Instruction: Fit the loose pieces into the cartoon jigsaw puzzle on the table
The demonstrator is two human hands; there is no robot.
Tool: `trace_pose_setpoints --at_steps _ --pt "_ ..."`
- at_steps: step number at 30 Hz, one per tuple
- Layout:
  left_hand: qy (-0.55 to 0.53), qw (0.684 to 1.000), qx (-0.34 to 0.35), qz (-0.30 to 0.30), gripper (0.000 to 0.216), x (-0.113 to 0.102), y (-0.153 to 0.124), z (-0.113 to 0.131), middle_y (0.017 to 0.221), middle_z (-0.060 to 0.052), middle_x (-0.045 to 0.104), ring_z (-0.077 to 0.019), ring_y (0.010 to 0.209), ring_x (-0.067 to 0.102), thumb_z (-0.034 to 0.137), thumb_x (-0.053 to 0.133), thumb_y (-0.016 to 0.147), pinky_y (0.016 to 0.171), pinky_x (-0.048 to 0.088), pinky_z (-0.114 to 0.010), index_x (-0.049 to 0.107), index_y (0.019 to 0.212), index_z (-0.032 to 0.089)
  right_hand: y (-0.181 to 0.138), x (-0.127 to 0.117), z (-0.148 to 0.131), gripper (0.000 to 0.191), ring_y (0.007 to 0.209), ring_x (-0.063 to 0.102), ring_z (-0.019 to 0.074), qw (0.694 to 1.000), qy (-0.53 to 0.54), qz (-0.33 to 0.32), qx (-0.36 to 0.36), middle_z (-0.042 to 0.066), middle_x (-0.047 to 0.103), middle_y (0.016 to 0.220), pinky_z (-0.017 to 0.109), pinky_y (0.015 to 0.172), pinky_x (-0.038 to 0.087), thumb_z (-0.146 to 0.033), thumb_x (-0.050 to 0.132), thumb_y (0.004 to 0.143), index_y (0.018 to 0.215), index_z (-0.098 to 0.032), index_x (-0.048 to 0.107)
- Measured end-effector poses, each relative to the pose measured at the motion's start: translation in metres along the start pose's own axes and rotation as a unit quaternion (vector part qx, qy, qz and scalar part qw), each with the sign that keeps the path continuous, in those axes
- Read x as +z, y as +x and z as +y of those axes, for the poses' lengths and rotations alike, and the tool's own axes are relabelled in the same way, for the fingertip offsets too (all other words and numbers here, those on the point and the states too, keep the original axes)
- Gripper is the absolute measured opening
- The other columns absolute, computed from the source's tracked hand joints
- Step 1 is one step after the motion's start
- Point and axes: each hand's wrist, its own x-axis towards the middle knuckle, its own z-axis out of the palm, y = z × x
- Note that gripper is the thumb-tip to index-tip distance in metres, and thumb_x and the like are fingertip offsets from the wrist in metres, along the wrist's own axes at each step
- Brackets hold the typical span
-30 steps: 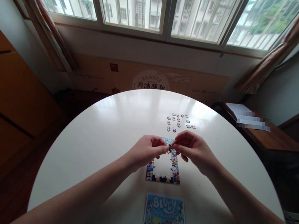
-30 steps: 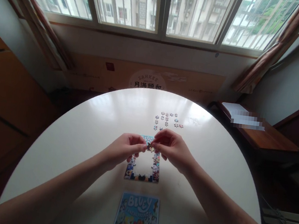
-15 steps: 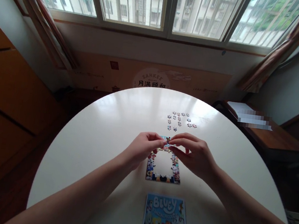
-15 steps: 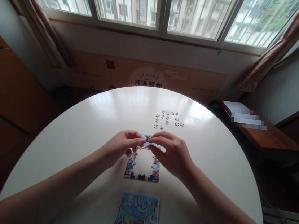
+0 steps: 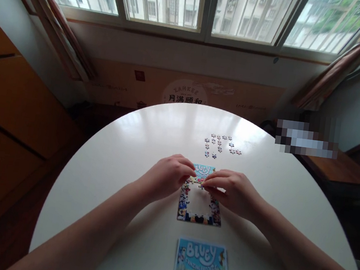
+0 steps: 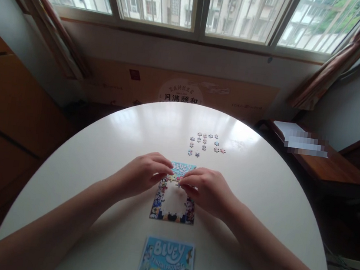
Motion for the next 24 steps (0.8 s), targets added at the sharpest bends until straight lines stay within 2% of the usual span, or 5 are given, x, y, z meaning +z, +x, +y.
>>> trace_pose_setpoints --at_steps 4,9,20,24 --pt "0.027 0.998 0.027 -0.057 0.041 0.0037 -0.0017 -0.0023 0.118 -0.003 0.075 -0.0243 0.108 0.065 0.008 0.05 0.091 0.093 0.051 -0.041 0.079 0.109 0.03 0.0018 0.0017 -0.0023 0.017 0.087 0.07 0.0187 1.0 -0.017 -0.014 0.005 -0.002 0.077 0.101 0.036 0.074 0.054 -0.03 0.062 0.096 0.097 -0.032 0.079" --pt "0.017 0.996 0.026 -0.087 0.036 0.0022 -0.0014 0.0002 0.112 0.0 0.077 -0.0238 0.104 0.066 0.01 0.052 0.091 0.09 0.05 -0.038 0.08 0.092 0.032 0.0022 0.0034 -0.001 0.018 0.088 0.068 0.0185 1.0 -0.021 -0.02 0.007 -0.003 0.076 0.101 0.035 0.074 0.053 -0.03 0.062 0.097 0.096 -0.033 0.079" --pt "0.048 0.995 0.039 -0.083 0.031 0.0027 -0.001 -0.0001 0.106 0.004 0.077 -0.0197 0.099 0.065 0.008 0.057 0.088 0.084 0.051 -0.033 0.079 0.088 0.03 0.0015 0.0081 0.0016 0.017 0.084 0.067 0.0151 1.0 -0.001 -0.012 0.026 0.0 0.075 0.096 0.029 0.073 0.052 -0.032 0.064 0.095 0.096 -0.03 0.081" --pt "0.057 0.994 0.033 -0.092 0.034 0.0011 -0.001 0.0019 0.111 0.003 0.077 -0.0206 0.102 0.064 0.008 0.059 0.087 0.087 0.052 -0.034 0.079 0.102 0.031 0.0014 0.0093 0.002 0.017 0.084 0.067 0.0153 0.999 0.024 -0.014 0.047 0.001 0.074 0.096 0.029 0.074 0.053 -0.033 0.064 0.094 0.095 -0.03 0.081"
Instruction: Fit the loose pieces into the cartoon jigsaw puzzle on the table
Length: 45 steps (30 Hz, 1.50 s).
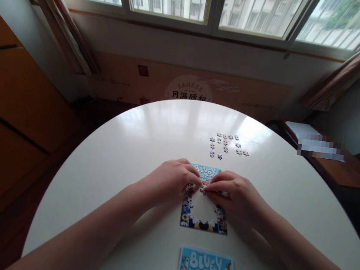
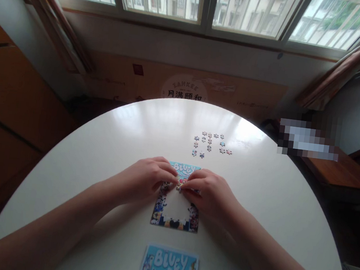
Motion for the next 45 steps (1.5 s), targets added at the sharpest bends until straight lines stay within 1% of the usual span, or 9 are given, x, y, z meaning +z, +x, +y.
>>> trace_pose_setpoints --at_steps 3,6,13,15,22,27,32,37,45 --pt "0.012 1.0 0.002 -0.005 0.041 -0.001 0.0 0.001 0.114 0.002 0.076 -0.0215 0.105 0.063 0.007 0.058 0.087 0.089 0.052 -0.036 0.078 0.11 0.034 0.0 0.001 0.0 0.017 0.084 0.067 0.0155 1.0 0.008 0.006 0.007 0.002 0.074 0.096 0.03 0.074 0.053 -0.034 0.065 0.094 0.095 -0.03 0.082" --pt "0.028 1.0 0.009 -0.001 0.041 0.0 -0.001 0.0 0.115 0.002 0.075 -0.0215 0.105 0.063 0.007 0.058 0.087 0.086 0.051 -0.034 0.079 0.105 0.036 0.0 0.002 0.001 0.016 0.083 0.067 0.0152 1.0 0.008 0.009 0.01 0.001 0.074 0.095 0.03 0.074 0.053 -0.033 0.066 0.093 0.095 -0.031 0.082" --pt "0.034 0.999 0.023 0.004 0.043 0.003 0.002 -0.002 0.115 0.002 0.075 -0.0205 0.104 0.063 0.006 0.057 0.086 0.086 0.051 -0.032 0.079 0.108 0.035 -0.001 -0.005 0.0 0.019 0.085 0.067 0.0154 1.0 0.019 -0.012 -0.003 0.003 0.074 0.096 0.029 0.074 0.053 -0.031 0.065 0.094 0.097 -0.027 0.082" --pt "0.032 0.999 0.031 0.013 0.043 0.005 0.004 -0.003 0.115 0.002 0.075 -0.0204 0.105 0.063 0.006 0.056 0.085 0.088 0.05 -0.032 0.079 0.107 0.035 -0.002 -0.008 0.001 0.019 0.083 0.067 0.015 1.0 0.023 -0.007 -0.007 0.004 0.074 0.097 0.029 0.074 0.053 -0.031 0.065 0.093 0.097 -0.026 0.083" --pt "0.035 0.998 0.039 0.02 0.052 0.008 0.007 -0.005 0.113 0.003 0.075 -0.0196 0.101 0.062 0.0 0.052 0.078 0.082 0.049 -0.03 0.08 0.104 0.035 -0.003 -0.012 0.005 0.019 0.074 0.064 0.0121 0.999 0.044 -0.005 -0.006 0.005 0.073 0.094 0.026 0.067 0.05 -0.026 0.065 0.091 0.096 -0.022 0.082" --pt "0.041 0.998 0.032 0.024 0.054 0.008 0.007 -0.005 0.113 0.003 0.076 -0.0207 0.101 0.063 -0.001 0.051 0.076 0.083 0.05 -0.032 0.08 0.104 0.035 -0.002 -0.014 0.002 0.02 0.073 0.063 0.0118 0.999 0.032 -0.013 -0.009 0.006 0.072 0.094 0.027 0.067 0.049 -0.027 0.064 0.09 0.095 -0.021 0.083" --pt "0.044 0.998 0.026 0.022 0.055 0.008 0.008 -0.004 0.113 0.003 0.076 -0.0206 0.102 0.063 -0.001 0.051 0.074 0.084 0.05 -0.032 0.081 0.103 0.034 -0.001 -0.013 0.001 0.021 0.077 0.064 0.0134 0.999 0.02 -0.013 -0.022 0.006 0.072 0.093 0.029 0.072 0.05 -0.026 0.062 0.092 0.092 -0.021 0.082" --pt "0.047 0.998 0.025 0.015 0.054 0.007 0.01 -0.002 0.111 0.002 0.076 -0.0204 0.1 0.063 -0.001 0.051 0.076 0.085 0.049 -0.032 0.081 0.104 0.034 0.0 -0.012 0.002 0.022 0.078 0.063 0.0137 1.0 0.006 -0.019 -0.005 0.006 0.071 0.094 0.03 0.074 0.05 -0.028 0.061 0.094 0.095 -0.021 0.082" --pt "0.033 0.999 0.012 0.02 0.054 0.005 0.005 -0.001 0.115 0.002 0.076 -0.0202 0.104 0.063 -0.001 0.052 0.076 0.089 0.051 -0.034 0.08 0.105 0.035 0.002 -0.011 0.003 0.021 0.079 0.064 0.0134 0.999 0.039 -0.021 -0.009 0.005 0.071 0.093 0.029 0.074 0.051 -0.028 0.062 0.094 0.095 -0.023 0.082"
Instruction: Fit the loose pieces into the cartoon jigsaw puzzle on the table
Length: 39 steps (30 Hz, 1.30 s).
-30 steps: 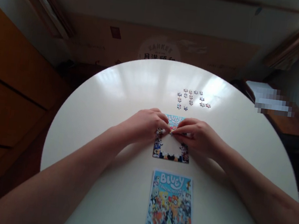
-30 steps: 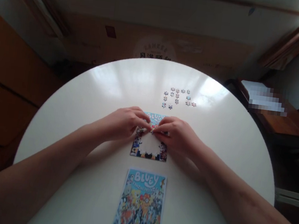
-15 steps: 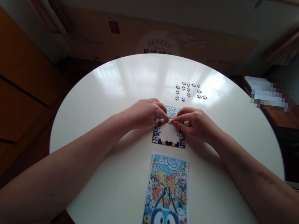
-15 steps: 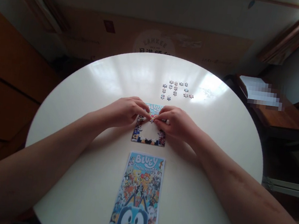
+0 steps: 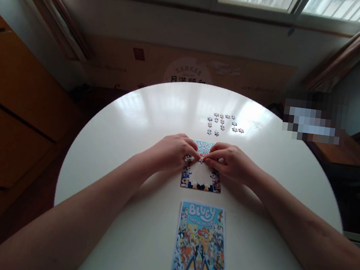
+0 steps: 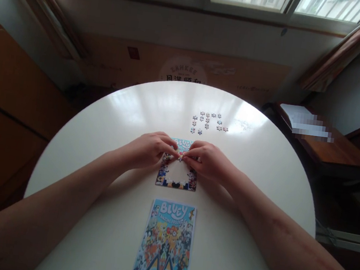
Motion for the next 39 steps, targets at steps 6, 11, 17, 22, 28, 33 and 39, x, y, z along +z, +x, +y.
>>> trace_pose_setpoints --at_steps 6,11,17,22,28,33,39 --pt "-0.027 1.0 -0.011 0.004 0.058 0.0001 -0.0019 -0.0051 0.117 0.002 0.076 -0.0211 0.107 0.065 -0.003 0.051 0.074 0.093 0.054 -0.037 0.08 0.109 0.035 0.0008 -0.0001 0.0011 0.021 0.081 0.064 0.0129 1.0 0.001 -0.01 -0.001 0.005 0.07 0.093 0.028 0.074 0.05 -0.028 0.061 0.095 0.097 -0.023 0.082" --pt "-0.035 0.999 -0.004 -0.017 0.056 -0.0037 -0.0039 -0.0059 0.121 -0.001 0.075 -0.0222 0.11 0.065 -0.002 0.05 0.078 0.096 0.053 -0.04 0.08 0.107 0.036 0.0008 0.0001 0.0004 0.022 0.079 0.063 0.0127 1.0 0.009 -0.009 0.006 0.005 0.07 0.093 0.027 0.072 0.049 -0.028 0.061 0.094 0.097 -0.022 0.081" --pt "-0.015 0.998 -0.01 -0.053 0.049 -0.0078 -0.005 -0.0021 0.127 0.0 0.071 -0.025 0.118 0.06 0.004 0.055 0.084 0.096 0.051 -0.041 0.08 0.106 0.04 0.002 0.002 0.0008 0.021 0.079 0.063 0.013 1.0 0.018 -0.004 0.02 0.004 0.07 0.093 0.028 0.072 0.049 -0.029 0.061 0.094 0.095 -0.023 0.081" --pt "-0.015 0.998 -0.016 -0.055 0.045 -0.0091 -0.004 0.0003 0.126 0.0 0.071 -0.0248 0.118 0.06 0.006 0.056 0.086 0.096 0.051 -0.041 0.08 0.106 0.039 0.0024 0.0039 0.0018 0.02 0.08 0.063 0.0132 0.999 0.014 -0.006 0.028 0.004 0.071 0.094 0.028 0.072 0.049 -0.029 0.061 0.095 0.093 -0.024 0.08" --pt "-0.028 0.999 -0.004 -0.036 0.048 -0.0066 -0.0045 -0.004 0.124 -0.001 0.072 -0.0237 0.115 0.06 0.002 0.055 0.082 0.096 0.051 -0.039 0.08 0.105 0.036 0.0031 0.0047 0.0012 0.02 0.082 0.063 0.0142 0.999 0.009 -0.006 0.04 0.005 0.071 0.094 0.03 0.075 0.049 -0.03 0.062 0.095 0.093 -0.024 0.08" --pt "-0.024 0.999 -0.006 -0.028 0.057 -0.0037 -0.0038 -0.0053 0.122 -0.001 0.073 -0.0232 0.114 0.061 -0.001 0.052 0.08 0.096 0.051 -0.039 0.077 0.116 0.036 0.0028 0.0044 0.0013 0.021 0.079 0.063 0.0133 0.999 0.019 0.001 0.046 0.005 0.071 0.094 0.029 0.073 0.049 -0.032 0.062 0.095 0.094 -0.023 0.081" --pt "0.029 0.999 -0.013 -0.039 0.051 -0.0039 -0.0001 0.0023 0.122 -0.001 0.072 -0.0236 0.112 0.06 0.004 0.057 0.085 0.092 0.051 -0.037 0.076 0.116 0.038 0.0016 0.001 0.0046 0.019 0.077 0.065 0.0121 0.996 0.081 0.007 0.033 0.005 0.072 0.094 0.027 0.071 0.051 -0.029 0.063 0.093 0.095 -0.022 0.081"
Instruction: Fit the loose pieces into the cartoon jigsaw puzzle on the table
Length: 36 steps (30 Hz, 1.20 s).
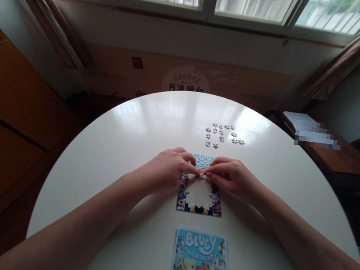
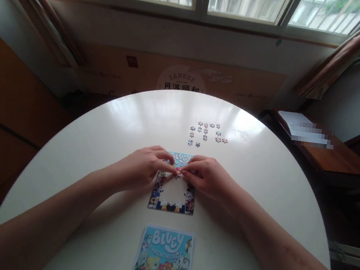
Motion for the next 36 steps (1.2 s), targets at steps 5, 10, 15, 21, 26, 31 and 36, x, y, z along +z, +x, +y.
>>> trace_pose_setpoints --at_steps 5,10,15,21,26,31,36 --pt "0.01 1.0 -0.019 -0.006 0.045 -0.0004 0.0031 0.006 0.118 -0.001 0.073 -0.0237 0.105 0.06 0.007 0.06 0.085 0.087 0.051 -0.035 0.077 0.114 0.038 0.0004 -0.0007 0.0003 0.017 0.077 0.066 0.0125 1.0 0.005 0.009 -0.002 0.005 0.073 0.092 0.027 0.069 0.052 -0.026 0.064 0.091 0.09 -0.021 0.081" --pt "-0.02 0.999 -0.044 -0.001 0.044 0.001 0.0018 0.0069 0.118 -0.001 0.073 -0.0248 0.108 0.06 0.008 0.063 0.083 0.087 0.051 -0.037 0.078 0.111 0.038 0.0002 -0.0005 0.0 0.017 0.077 0.066 0.0123 1.0 0.003 0.007 0.0 0.005 0.073 0.091 0.026 0.07 0.051 -0.024 0.064 0.091 0.09 -0.02 0.08" --pt "-0.042 0.998 -0.052 0.011 0.047 0.0042 -0.0001 0.0039 0.12 -0.001 0.073 -0.0252 0.109 0.061 0.005 0.06 0.08 0.088 0.053 -0.039 0.079 0.108 0.038 0.0 -0.0008 -0.0014 0.018 0.076 0.065 0.0117 1.0 -0.014 0.0 -0.007 0.005 0.072 0.092 0.026 0.07 0.051 -0.025 0.063 0.092 0.091 -0.02 0.08" --pt "-0.078 0.995 -0.042 0.037 0.05 0.0061 0.0002 0.0002 0.118 0.0 0.075 -0.0223 0.111 0.062 0.004 0.053 0.08 0.092 0.053 -0.037 0.08 0.109 0.035 -0.0002 -0.0021 -0.0027 0.02 0.075 0.064 0.0111 0.999 -0.034 -0.01 -0.025 0.005 0.071 0.09 0.026 0.069 0.049 -0.025 0.061 0.093 0.088 -0.019 0.08" --pt "-0.134 0.987 -0.055 0.067 0.049 0.0072 0.003 -0.0001 0.114 -0.004 0.076 -0.0209 0.105 0.066 0.004 0.049 0.077 0.094 0.053 -0.036 0.081 0.107 0.027 -0.0026 -0.0043 0.0003 0.018 0.073 0.062 0.0108 0.999 -0.039 -0.001 -0.033 0.005 0.072 0.091 0.025 0.066 0.049 -0.024 0.063 0.093 0.089 -0.018 0.079" --pt "-0.151 0.982 -0.056 0.1 0.046 0.0092 0.0051 0.0012 0.104 -0.004 0.077 -0.0184 0.095 0.069 0.004 0.047 0.074 0.089 0.054 -0.031 0.082 0.096 0.024 -0.0027 -0.0057 0.0018 0.016 0.073 0.063 0.0116 0.998 -0.041 -0.005 -0.036 0.006 0.072 0.093 0.026 0.065 0.048 -0.024 0.064 0.092 0.09 -0.018 0.079" --pt "-0.15 0.975 -0.05 0.154 0.044 0.0076 0.0051 -0.0004 0.097 -0.004 0.077 -0.0173 0.087 0.07 0.003 0.043 0.072 0.082 0.054 -0.031 0.08 0.086 0.022 -0.0024 -0.0057 0.0027 0.016 0.071 0.061 0.0109 0.999 -0.038 0.003 -0.032 0.005 0.072 0.091 0.027 0.065 0.047 -0.024 0.064 0.091 0.09 -0.018 0.08"
